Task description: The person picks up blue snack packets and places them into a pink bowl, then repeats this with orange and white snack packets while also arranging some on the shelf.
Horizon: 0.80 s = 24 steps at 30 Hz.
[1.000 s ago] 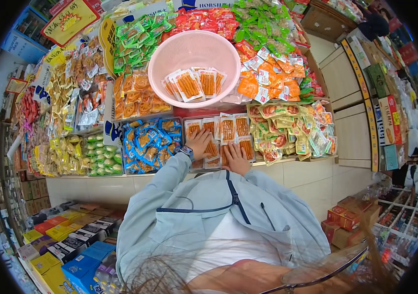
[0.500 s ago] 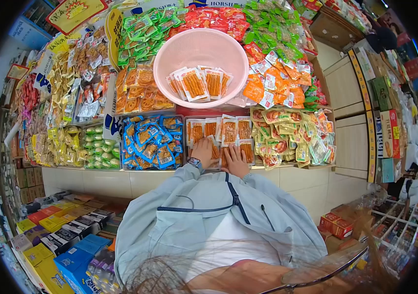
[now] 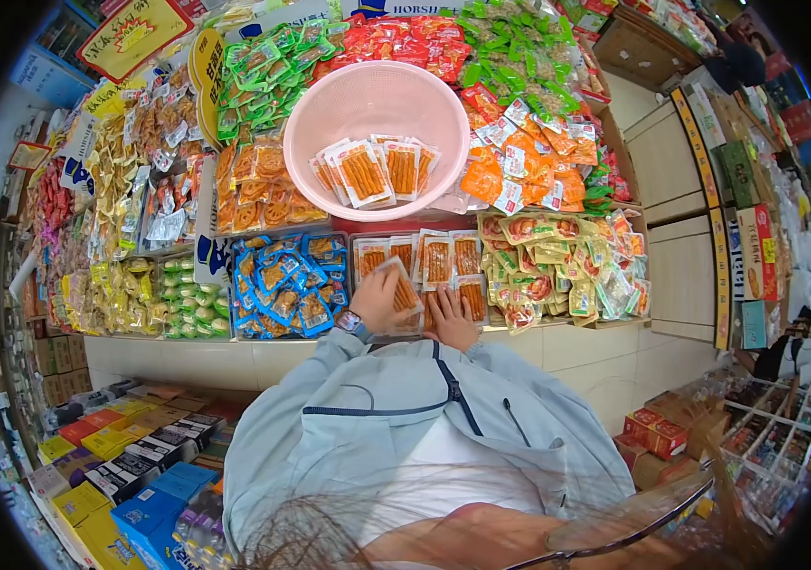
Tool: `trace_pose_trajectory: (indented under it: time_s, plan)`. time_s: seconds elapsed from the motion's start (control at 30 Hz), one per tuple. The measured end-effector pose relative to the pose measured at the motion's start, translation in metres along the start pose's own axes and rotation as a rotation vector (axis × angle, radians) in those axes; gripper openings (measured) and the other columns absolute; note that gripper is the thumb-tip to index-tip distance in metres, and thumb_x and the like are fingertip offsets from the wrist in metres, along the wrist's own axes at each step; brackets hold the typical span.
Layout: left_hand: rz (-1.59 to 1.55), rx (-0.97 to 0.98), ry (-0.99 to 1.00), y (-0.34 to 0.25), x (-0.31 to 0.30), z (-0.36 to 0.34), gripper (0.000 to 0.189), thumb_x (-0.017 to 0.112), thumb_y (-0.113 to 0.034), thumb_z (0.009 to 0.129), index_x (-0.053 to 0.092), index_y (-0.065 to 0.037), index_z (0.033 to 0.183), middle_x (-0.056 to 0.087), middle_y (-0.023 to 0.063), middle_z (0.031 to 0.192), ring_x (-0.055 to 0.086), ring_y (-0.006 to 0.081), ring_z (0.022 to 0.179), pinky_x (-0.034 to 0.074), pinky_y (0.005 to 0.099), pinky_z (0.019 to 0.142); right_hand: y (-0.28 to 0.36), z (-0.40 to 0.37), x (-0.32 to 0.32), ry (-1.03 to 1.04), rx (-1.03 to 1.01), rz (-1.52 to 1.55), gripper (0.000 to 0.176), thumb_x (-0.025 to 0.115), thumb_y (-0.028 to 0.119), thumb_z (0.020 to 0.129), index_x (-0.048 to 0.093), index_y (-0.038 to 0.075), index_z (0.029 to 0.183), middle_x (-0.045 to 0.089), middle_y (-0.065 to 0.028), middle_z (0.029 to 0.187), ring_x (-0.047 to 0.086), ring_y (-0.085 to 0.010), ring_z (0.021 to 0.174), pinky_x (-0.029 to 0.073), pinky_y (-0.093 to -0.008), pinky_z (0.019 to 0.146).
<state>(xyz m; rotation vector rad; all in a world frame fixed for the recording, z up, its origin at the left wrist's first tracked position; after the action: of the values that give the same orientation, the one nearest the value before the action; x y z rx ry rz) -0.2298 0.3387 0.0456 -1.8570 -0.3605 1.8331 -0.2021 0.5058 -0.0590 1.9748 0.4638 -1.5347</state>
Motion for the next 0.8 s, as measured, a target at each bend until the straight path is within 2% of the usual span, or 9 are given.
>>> trace_pose_trajectory:
  time_s: [0.03,0.13,0.2,0.27,0.37,0.47,0.5,0.7,0.8]
  plan:
    - [0.020,0.135,-0.178,-0.017,-0.037,0.007,0.089,0.084,-0.041,0.066,0.046,0.004,0.132,0.054,0.0228,0.125,0.055,0.0409,0.110,0.047,0.0454,0.094,0.000,0.000,0.000,0.011,0.006,0.023,0.100,0.070,0.056,0.077,0.024,0.010,0.154,0.016,-0.0159,0.161,0.015,-0.0312,0.149,0.013,-0.0535,0.117]
    - [0.070,0.225,-0.348,-0.037,-0.121,0.034,0.085,0.087,-0.034,0.065,0.047,0.003,0.131,0.054,0.0220,0.126,0.056,0.0394,0.110,0.048,0.0452,0.093,0.000,0.000,-0.001,0.041,0.019,0.069,0.098,0.071,0.050,0.079,0.022,0.011,0.154,0.014,-0.0148,0.162,0.013,-0.0311,0.150,0.012,-0.0537,0.118]
    - [0.113,0.307,-0.561,-0.046,-0.170,0.058,0.083,0.088,-0.027,0.065,0.047,0.003,0.131,0.055,0.0219,0.126,0.057,0.0376,0.110,0.047,0.0459,0.094,0.000,0.000,-0.001,0.050,0.020,0.077,0.097,0.071,0.050,0.079,0.022,0.011,0.154,0.015,-0.0149,0.161,0.013,-0.0313,0.150,0.012,-0.0538,0.118]
    - [0.044,0.262,-0.670,-0.031,-0.196,0.097,0.081,0.086,-0.026,0.066,0.046,0.002,0.131,0.055,0.0217,0.123,0.056,0.0380,0.110,0.047,0.0456,0.095,0.000,0.000,0.000,0.014,0.001,0.048,0.098,0.070,0.052,0.079,0.024,0.011,0.154,0.016,-0.0160,0.161,0.015,-0.0317,0.149,0.014,-0.0536,0.117]
    - [0.105,0.208,-0.400,-0.001,-0.179,0.168,0.078,0.084,-0.030,0.069,0.046,0.001,0.131,0.056,0.0217,0.122,0.056,0.0389,0.110,0.047,0.0451,0.095,-0.002,-0.001,0.000,0.017,0.012,0.037,0.098,0.070,0.054,0.079,0.025,0.011,0.154,0.017,-0.0163,0.161,0.016,-0.0313,0.149,0.014,-0.0535,0.117]
    - [0.268,0.079,0.137,0.021,-0.111,0.214,0.072,0.080,-0.035,0.072,0.050,-0.001,0.127,0.056,0.0215,0.122,0.056,0.0385,0.112,0.047,0.0445,0.095,0.000,0.000,-0.001,0.020,0.003,0.035,0.098,0.070,0.055,0.078,0.025,0.011,0.153,0.018,-0.0162,0.160,0.016,-0.0309,0.149,0.014,-0.0538,0.117]
    - [0.385,0.109,0.133,0.016,-0.102,0.214,0.066,0.078,-0.037,0.073,0.053,-0.002,0.123,0.056,0.0207,0.121,0.056,0.0371,0.114,0.047,0.0454,0.094,-0.001,0.000,-0.001,0.016,-0.003,0.032,0.098,0.070,0.055,0.078,0.025,0.011,0.153,0.019,-0.0161,0.160,0.016,-0.0309,0.149,0.014,-0.0539,0.117]
    - [0.310,0.050,0.149,0.023,-0.089,0.225,0.065,0.079,-0.038,0.073,0.055,-0.003,0.122,0.058,0.0199,0.121,0.056,0.0351,0.114,0.046,0.0429,0.097,-0.001,-0.002,-0.002,-0.093,-0.029,0.031,0.097,0.072,0.056,0.075,0.031,0.012,0.151,0.024,-0.0150,0.159,0.019,-0.0335,0.148,0.016,-0.0545,0.116]
    - [0.302,0.081,0.125,0.026,-0.092,0.222,0.063,0.078,-0.037,0.075,0.055,-0.003,0.123,0.058,0.0195,0.121,0.057,0.0343,0.114,0.046,0.0436,0.098,-0.003,0.000,0.005,-0.041,-0.032,0.021,0.098,0.068,0.058,0.077,0.027,0.011,0.153,0.020,-0.0158,0.160,0.019,-0.0312,0.148,0.013,-0.0536,0.117]
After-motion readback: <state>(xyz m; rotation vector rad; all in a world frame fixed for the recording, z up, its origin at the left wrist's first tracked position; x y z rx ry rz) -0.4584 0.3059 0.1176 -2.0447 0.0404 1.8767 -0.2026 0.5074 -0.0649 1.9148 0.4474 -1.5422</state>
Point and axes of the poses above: each hand's wrist, its own z-axis towards the middle knuckle, its own x-axis out of the palm, y = z × x, the point moved 9 cm from there along z, towards the middle knuckle
